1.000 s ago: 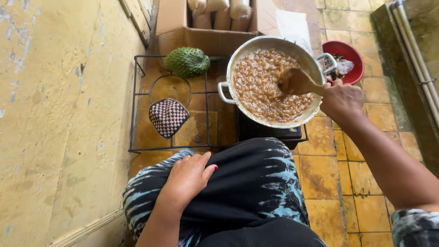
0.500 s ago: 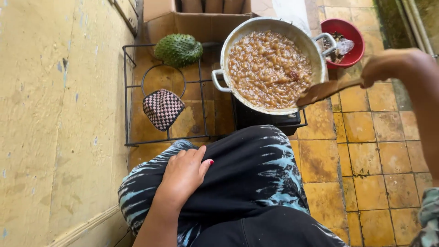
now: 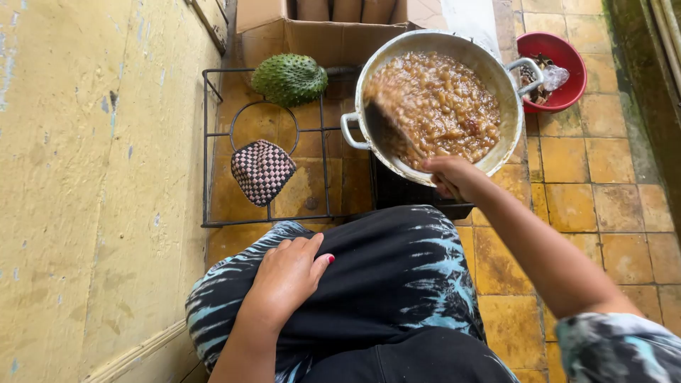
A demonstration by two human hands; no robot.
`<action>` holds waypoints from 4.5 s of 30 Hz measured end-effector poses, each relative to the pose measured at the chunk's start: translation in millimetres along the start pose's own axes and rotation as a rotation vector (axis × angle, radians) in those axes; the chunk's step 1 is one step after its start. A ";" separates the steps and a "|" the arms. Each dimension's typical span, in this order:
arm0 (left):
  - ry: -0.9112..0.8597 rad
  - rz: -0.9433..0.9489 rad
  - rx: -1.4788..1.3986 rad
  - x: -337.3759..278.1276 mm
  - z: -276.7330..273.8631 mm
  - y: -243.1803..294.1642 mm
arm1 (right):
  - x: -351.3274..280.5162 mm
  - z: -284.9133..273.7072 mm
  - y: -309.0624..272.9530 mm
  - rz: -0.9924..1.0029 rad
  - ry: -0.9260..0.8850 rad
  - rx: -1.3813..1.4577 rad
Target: Stirring a thick mixture in a pot on a stove using a wooden spoon
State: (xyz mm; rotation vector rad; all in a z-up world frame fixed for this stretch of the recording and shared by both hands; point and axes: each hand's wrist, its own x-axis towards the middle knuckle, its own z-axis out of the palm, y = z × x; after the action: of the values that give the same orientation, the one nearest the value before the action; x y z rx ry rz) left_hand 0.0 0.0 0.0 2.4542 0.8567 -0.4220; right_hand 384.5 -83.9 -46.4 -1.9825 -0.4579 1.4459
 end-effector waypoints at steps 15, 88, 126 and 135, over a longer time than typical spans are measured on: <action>-0.041 0.026 -0.056 -4.4 -11.0 5.2 | -54.5 -158.1 -2.9 0.057 0.087 -0.451; 0.115 0.036 0.073 -9.1 18.1 -12.6 | -41.0 -126.5 43.4 0.300 0.680 -1.467; -0.174 -0.053 0.020 22.8 -5.5 7.7 | 66.5 -191.0 56.2 -0.177 1.234 -1.559; -0.131 -0.063 0.026 24.8 0.7 -0.2 | 107.8 -190.4 -2.6 -0.407 1.099 -1.591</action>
State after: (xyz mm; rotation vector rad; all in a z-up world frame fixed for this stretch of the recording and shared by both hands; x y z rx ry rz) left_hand 18.5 11.9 -11.6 2.3978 0.8795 -0.6129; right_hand 599.6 -70.7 -84.8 -2.9847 -1.5656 -0.7659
